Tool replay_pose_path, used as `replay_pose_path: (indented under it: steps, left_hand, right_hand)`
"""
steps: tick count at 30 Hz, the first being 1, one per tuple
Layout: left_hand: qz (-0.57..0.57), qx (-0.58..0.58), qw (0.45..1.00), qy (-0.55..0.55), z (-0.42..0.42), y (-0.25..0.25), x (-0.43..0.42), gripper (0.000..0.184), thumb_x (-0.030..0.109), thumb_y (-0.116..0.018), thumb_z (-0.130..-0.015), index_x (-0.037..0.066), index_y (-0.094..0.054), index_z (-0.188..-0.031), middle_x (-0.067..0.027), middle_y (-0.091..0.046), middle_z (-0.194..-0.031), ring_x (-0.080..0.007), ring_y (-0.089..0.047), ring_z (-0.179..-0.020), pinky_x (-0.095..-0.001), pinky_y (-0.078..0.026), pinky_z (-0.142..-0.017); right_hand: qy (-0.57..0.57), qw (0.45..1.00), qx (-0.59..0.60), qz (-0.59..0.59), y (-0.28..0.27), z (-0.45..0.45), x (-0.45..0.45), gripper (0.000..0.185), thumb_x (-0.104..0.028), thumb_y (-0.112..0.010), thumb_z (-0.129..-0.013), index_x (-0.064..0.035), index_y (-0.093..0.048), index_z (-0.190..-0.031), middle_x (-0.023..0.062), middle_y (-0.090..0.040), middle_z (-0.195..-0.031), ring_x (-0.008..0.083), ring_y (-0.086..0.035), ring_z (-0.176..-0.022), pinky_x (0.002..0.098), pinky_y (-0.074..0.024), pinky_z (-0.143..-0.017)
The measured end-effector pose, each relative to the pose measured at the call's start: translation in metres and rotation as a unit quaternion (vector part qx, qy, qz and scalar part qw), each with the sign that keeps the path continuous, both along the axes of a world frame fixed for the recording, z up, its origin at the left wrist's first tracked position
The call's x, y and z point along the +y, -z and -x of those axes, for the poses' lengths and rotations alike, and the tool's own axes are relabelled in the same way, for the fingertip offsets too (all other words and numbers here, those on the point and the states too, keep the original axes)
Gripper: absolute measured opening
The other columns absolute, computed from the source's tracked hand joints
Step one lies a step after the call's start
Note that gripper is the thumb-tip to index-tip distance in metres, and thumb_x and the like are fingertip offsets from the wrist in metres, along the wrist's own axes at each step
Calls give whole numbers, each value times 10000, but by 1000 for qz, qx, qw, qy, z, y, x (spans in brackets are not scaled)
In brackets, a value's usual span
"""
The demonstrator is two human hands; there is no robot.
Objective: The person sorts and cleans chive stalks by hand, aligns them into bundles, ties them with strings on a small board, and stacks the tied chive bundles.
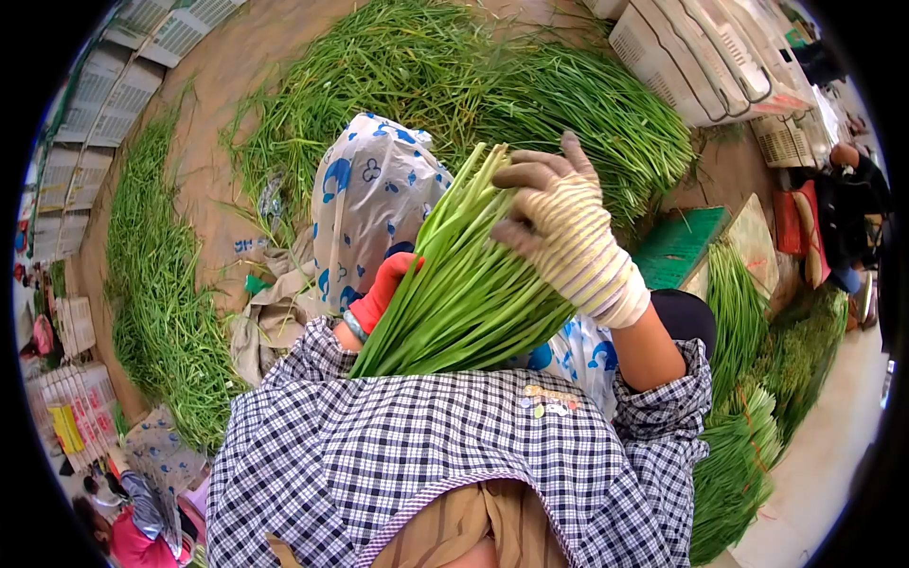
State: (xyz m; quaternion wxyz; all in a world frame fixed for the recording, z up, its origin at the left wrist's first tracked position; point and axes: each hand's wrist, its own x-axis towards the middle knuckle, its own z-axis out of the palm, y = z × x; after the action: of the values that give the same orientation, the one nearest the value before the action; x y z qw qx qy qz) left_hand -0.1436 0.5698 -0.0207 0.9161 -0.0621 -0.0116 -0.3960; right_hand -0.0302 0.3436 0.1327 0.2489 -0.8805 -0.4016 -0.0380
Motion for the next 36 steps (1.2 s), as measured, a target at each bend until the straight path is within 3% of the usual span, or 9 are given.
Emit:
replay_pose_path:
  steps: [3,13,15,23,24,25,29,31,36]
  left_hand:
    - [-33,41,999,9,3,-2,0,606,399,-536,-896,91,-443,-1410,-161,-507,-1376,-333,-473,-1277,-503,-351,-1095]
    - [-14,-109,992,-59,9,-15,-16,596,498,-257,-1008,178,-259,-1510,-63,-232,-1565,-243,-223,-1439,-475,-166,-1181]
    - [-96,55,993,-39,12,-12,-7,720,572,-518,-887,135,-396,-1447,-132,-441,-1440,-318,-461,-1292,-480,-387,-1080]
    - [-168,170,928,-285,47,28,-11,777,592,-450,-921,195,-168,-1526,-111,-198,-1564,-293,-192,-1442,-544,-265,-1134]
    - [-185,-118,920,-323,20,-22,-26,731,566,-405,-948,198,-155,-1528,-104,-193,-1565,-292,-190,-1443,-548,-254,-1137]
    - [-169,-76,956,-225,23,-19,-15,722,576,-390,-948,194,-179,-1523,-104,-220,-1555,-289,-215,-1433,-545,-262,-1133]
    - [-197,67,975,-83,29,-2,-3,697,606,-338,-952,183,-274,-1502,-94,-316,-1521,-275,-302,-1395,-533,-272,-1127]
    - [-166,25,982,-81,25,-13,-6,684,601,-321,-958,185,-283,-1499,-88,-318,-1521,-275,-317,-1387,-523,-273,-1129]
    - [-103,47,988,-106,34,13,-2,678,601,-311,-958,187,-298,-1494,-81,-329,-1517,-275,-350,-1368,-502,-286,-1126]
  right_hand:
    - [68,981,145,-108,-2,-5,-6,192,-105,-706,-822,24,-587,-745,127,-618,-1042,244,-598,-946,351,-515,-748]
    - [173,956,-33,-234,-41,38,-62,87,-63,-742,-708,-97,-669,-741,90,-621,-1188,258,-561,-1142,471,-319,-1092]
    - [156,986,-42,-49,-27,61,-60,147,-229,-792,-629,-172,-666,-680,46,-591,-1268,282,-443,-1285,516,-154,-1163]
    - [226,971,-8,-74,10,104,-25,180,-108,-752,-590,-153,-598,-672,45,-547,-1327,315,-354,-1344,558,-114,-1159]
    - [216,970,45,-103,5,104,-28,149,-51,-714,-611,-126,-600,-671,57,-562,-1294,313,-374,-1327,544,-133,-1153]
    - [218,969,43,-103,5,103,-33,149,-51,-714,-611,-126,-600,-671,57,-562,-1294,313,-374,-1327,544,-133,-1153]
    - [188,889,303,-287,-1,99,-53,83,-45,-681,-659,-57,-602,-683,115,-546,-1291,291,-416,-1285,491,-192,-1140]
    - [237,678,468,-515,-13,87,-60,98,-92,-689,-689,-66,-595,-679,93,-600,-1191,233,-513,-1145,411,-330,-1042]
    - [176,648,226,-706,-65,22,-84,109,-171,-691,-820,-90,-661,-886,118,-660,-1069,233,-588,-991,383,-405,-964]
